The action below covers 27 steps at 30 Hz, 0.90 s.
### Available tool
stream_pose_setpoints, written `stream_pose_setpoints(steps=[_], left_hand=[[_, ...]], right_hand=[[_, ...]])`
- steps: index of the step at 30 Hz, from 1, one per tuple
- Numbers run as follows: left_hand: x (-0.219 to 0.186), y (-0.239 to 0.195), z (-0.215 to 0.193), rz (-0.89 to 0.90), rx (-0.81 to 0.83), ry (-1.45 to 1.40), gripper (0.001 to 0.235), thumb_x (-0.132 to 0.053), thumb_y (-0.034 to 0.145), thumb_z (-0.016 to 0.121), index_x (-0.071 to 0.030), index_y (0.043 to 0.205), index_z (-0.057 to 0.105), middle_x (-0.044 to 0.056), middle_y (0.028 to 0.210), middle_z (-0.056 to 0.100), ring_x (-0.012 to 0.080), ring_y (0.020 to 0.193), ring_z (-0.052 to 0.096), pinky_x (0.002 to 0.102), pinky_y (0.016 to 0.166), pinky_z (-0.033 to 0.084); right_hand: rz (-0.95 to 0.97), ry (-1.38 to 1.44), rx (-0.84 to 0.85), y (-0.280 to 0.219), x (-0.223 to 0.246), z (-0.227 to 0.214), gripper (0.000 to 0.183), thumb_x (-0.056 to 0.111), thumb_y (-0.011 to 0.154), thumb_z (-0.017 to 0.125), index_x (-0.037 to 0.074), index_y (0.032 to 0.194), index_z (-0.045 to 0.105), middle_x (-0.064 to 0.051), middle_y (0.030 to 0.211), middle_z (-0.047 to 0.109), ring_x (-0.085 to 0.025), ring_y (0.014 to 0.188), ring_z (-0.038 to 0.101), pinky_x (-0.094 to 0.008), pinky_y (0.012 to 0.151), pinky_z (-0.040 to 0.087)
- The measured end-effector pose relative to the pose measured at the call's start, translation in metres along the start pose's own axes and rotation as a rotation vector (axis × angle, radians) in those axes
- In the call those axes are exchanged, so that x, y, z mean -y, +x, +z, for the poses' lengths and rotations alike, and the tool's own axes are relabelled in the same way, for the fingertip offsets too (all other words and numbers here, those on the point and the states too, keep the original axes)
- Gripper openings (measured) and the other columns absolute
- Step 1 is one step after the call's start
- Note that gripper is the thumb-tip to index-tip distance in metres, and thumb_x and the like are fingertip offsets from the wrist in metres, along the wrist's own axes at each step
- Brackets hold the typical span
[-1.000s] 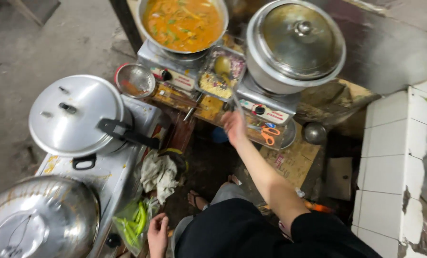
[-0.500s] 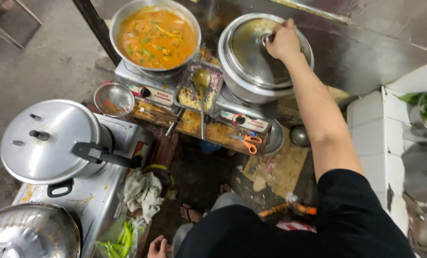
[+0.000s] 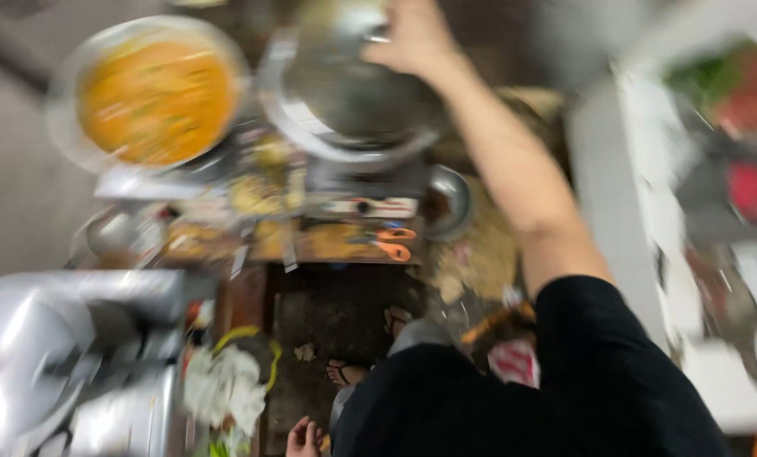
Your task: Preparing and cooking soup by coating meat in flour and adding it to a simmering pot
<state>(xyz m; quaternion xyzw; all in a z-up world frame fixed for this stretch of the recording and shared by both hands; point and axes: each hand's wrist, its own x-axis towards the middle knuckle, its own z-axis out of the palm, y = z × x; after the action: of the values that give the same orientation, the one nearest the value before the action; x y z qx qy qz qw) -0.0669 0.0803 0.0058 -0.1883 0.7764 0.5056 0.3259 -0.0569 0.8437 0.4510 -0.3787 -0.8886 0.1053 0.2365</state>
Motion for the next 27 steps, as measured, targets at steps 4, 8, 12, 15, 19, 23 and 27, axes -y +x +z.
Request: stream_pose_setpoints(steps=[4, 8, 12, 15, 19, 23, 27], left_hand=[[-0.067, 0.011, 0.020, -0.132, 0.129, 0.260, 0.023, -0.014, 0.106, 0.063, 0.001, 0.123, 0.066, 0.017, 0.120, 0.066, 0.0321, 0.104, 0.064, 0.041, 0.102, 0.055], [-0.119, 0.023, 0.046, 0.220, 0.389, 0.508, 0.025, -0.017, 0.098, 0.069, -0.003, 0.118, 0.072, 0.016, 0.096, 0.074, 0.0208, 0.081, 0.067, 0.032, 0.072, 0.054], [-0.177, -0.007, 0.093, 0.249, 0.381, 0.615, 0.023, -0.014, 0.098, 0.067, 0.002, 0.115, 0.069, 0.021, 0.082, 0.067, 0.0261, 0.071, 0.061, 0.041, 0.062, 0.050], [-0.203, -0.003, 0.120, 0.199, 0.406, 0.595, 0.024, -0.014, 0.105, 0.065, 0.002, 0.123, 0.068, 0.022, 0.104, 0.069, 0.0295, 0.085, 0.062, 0.044, 0.072, 0.049], [-0.245, 0.004, 0.143, 0.484, 0.520, 0.750, 0.028, -0.021, 0.101, 0.069, 0.000, 0.120, 0.070, 0.015, 0.092, 0.071, 0.0204, 0.072, 0.064, 0.031, 0.068, 0.053], [-0.349, -0.070, 0.192, 1.008, 0.645, 0.743, 0.014, -0.022, 0.103, 0.067, -0.010, 0.097, 0.068, 0.005, 0.093, 0.066, 0.0135, 0.090, 0.060, 0.030, 0.084, 0.049], [-0.474, -0.181, 0.250, 1.373, 0.690, 0.774, 0.021, -0.025, 0.106, 0.061, -0.010, 0.092, 0.060, 0.004, 0.080, 0.063, 0.0178, 0.076, 0.057, 0.034, 0.074, 0.045]], right_hand=[[0.128, 0.121, -0.179, -0.099, -0.015, -0.074, 0.021, 0.037, 0.067, 0.074, 0.025, 0.084, 0.078, 0.008, 0.074, 0.077, -0.010, 0.066, 0.067, -0.032, 0.057, 0.044], [0.180, 0.224, -0.541, -0.219, -0.064, -0.129, 0.028, 0.012, 0.061, 0.078, 0.017, 0.084, 0.064, 0.003, 0.081, 0.054, -0.013, 0.073, 0.051, -0.028, 0.063, 0.041], [0.482, 0.044, -0.593, -0.362, -0.164, -0.123, 0.043, 0.016, 0.058, 0.098, 0.011, 0.091, 0.071, -0.013, 0.120, 0.053, -0.031, 0.116, 0.056, -0.036, 0.098, 0.047], [0.898, -0.001, -0.553, -0.465, -0.198, -0.138, 0.042, 0.024, 0.060, 0.083, 0.004, 0.097, 0.075, -0.016, 0.113, 0.061, -0.032, 0.120, 0.054, -0.031, 0.101, 0.047], [1.051, -0.183, -0.372, -0.649, -0.276, -0.119, 0.044, 0.039, 0.075, 0.085, 0.000, 0.094, 0.076, -0.015, 0.099, 0.074, -0.029, 0.089, 0.067, -0.041, 0.070, 0.055], [1.346, -0.157, -0.266, -0.729, -0.300, -0.137, 0.057, 0.046, 0.077, 0.078, 0.009, 0.119, 0.073, -0.017, 0.105, 0.072, -0.033, 0.096, 0.069, -0.047, 0.076, 0.052], [1.548, -0.465, 0.076, -0.790, -0.358, -0.137, 0.103, 0.074, 0.069, 0.078, 0.001, 0.140, 0.070, -0.026, 0.131, 0.071, -0.036, 0.126, 0.061, -0.044, 0.101, 0.042]])
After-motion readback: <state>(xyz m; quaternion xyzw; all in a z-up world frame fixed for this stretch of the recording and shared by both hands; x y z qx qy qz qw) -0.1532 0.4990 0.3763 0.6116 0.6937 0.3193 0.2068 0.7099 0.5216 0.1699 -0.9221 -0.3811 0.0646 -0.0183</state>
